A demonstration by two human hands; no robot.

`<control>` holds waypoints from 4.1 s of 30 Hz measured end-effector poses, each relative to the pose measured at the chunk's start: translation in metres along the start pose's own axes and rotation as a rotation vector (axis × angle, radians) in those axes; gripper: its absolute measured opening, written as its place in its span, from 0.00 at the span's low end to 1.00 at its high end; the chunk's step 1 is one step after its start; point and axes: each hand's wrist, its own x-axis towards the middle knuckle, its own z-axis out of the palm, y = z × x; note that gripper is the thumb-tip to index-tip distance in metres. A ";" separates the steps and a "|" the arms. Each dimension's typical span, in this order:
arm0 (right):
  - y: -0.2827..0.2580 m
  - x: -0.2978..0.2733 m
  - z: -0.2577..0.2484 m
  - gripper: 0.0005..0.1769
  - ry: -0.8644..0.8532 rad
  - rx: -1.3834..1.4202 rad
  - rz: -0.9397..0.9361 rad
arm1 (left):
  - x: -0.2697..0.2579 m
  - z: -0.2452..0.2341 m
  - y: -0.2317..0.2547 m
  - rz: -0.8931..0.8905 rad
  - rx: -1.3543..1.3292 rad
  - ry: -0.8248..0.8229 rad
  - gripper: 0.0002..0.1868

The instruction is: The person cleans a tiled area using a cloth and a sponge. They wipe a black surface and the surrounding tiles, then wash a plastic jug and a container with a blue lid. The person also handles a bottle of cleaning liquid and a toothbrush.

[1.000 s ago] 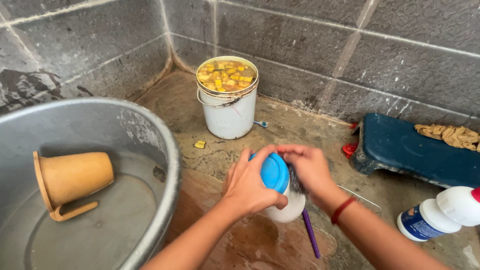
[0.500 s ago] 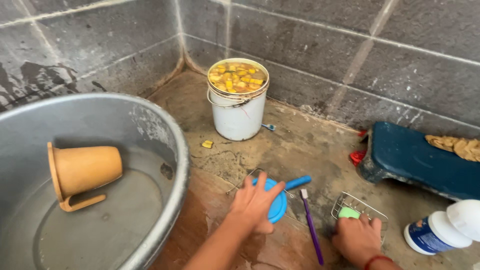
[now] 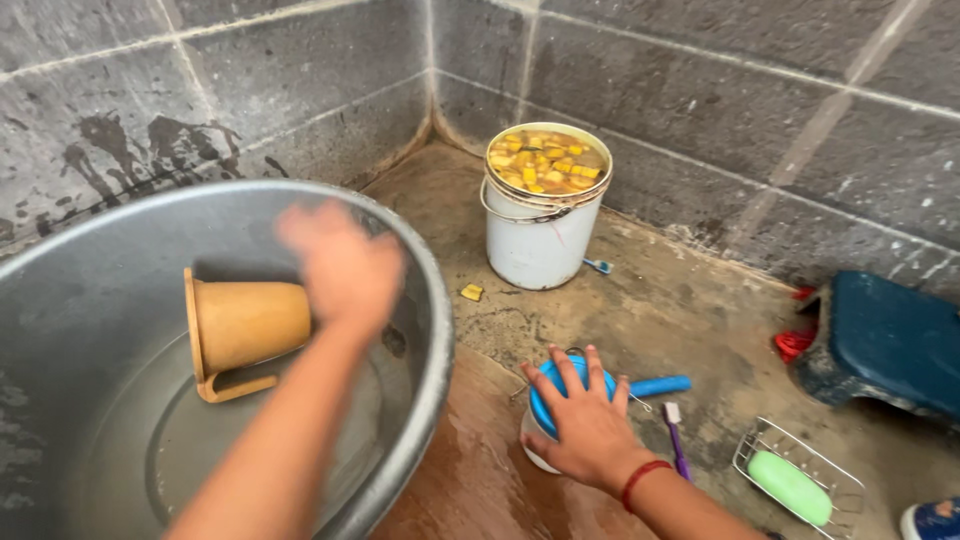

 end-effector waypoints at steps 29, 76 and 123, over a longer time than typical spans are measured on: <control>0.003 -0.001 -0.003 0.62 0.017 -0.066 -0.075 | 0.019 -0.086 -0.129 -0.052 0.720 -0.581 0.36; 0.032 0.002 -0.004 0.64 -0.061 0.060 -0.094 | -0.067 -0.119 0.118 1.086 0.440 0.028 0.13; 0.047 -0.026 0.004 0.50 0.077 0.315 -0.144 | 0.026 -0.019 0.009 -0.466 -1.083 -1.145 0.18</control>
